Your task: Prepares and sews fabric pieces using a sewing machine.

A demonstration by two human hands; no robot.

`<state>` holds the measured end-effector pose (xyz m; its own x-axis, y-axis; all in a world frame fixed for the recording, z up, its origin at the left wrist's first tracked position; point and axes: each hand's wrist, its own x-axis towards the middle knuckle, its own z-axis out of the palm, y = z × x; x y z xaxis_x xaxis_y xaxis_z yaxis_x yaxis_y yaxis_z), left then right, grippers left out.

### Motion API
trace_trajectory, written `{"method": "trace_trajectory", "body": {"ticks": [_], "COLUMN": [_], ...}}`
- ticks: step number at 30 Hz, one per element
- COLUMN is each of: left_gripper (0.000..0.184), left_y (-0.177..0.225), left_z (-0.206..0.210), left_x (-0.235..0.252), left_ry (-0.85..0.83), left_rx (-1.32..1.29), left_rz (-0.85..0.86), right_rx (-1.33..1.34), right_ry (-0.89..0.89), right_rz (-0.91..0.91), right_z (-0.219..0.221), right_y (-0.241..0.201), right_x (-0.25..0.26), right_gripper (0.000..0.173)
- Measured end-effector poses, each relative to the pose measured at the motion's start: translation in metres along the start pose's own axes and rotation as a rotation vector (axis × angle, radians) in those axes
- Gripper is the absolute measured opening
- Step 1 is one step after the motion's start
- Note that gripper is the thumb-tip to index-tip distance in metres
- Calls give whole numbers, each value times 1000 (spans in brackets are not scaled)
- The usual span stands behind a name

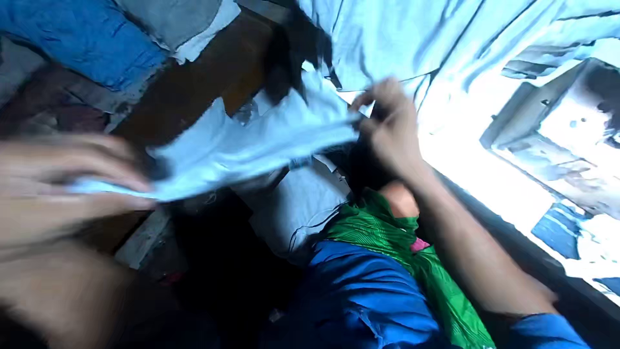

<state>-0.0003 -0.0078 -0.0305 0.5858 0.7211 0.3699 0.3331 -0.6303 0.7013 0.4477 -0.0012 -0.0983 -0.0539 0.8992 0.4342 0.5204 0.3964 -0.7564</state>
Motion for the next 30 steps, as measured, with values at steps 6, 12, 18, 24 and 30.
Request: {"method": "trace_trajectory", "body": {"ticks": [6,12,18,24,30], "left_gripper": [27,28,25,14,54], "left_y": [-168,-157,-132,-1,31], "left_z": [225,288,274,359,388], "left_x": [-109,-92,49,187,245], "left_ry": [-809,-1117,-430,93,-127], "left_rx": [-245,-118,373,19,234], "left_rz": [-895,-1086,-503,243,-134], "right_rx": [-323,-184,548,625,583], "right_ry": [-726,-580,-91,-15,146], "right_rz": [421,500,517,506,549], "right_z": [105,83,37,-20,-48], "right_y": [161,149,113,87,69], "right_x": [-126,-140,-171,-225,-240], "right_gripper": [24,36,26,34,24]}}
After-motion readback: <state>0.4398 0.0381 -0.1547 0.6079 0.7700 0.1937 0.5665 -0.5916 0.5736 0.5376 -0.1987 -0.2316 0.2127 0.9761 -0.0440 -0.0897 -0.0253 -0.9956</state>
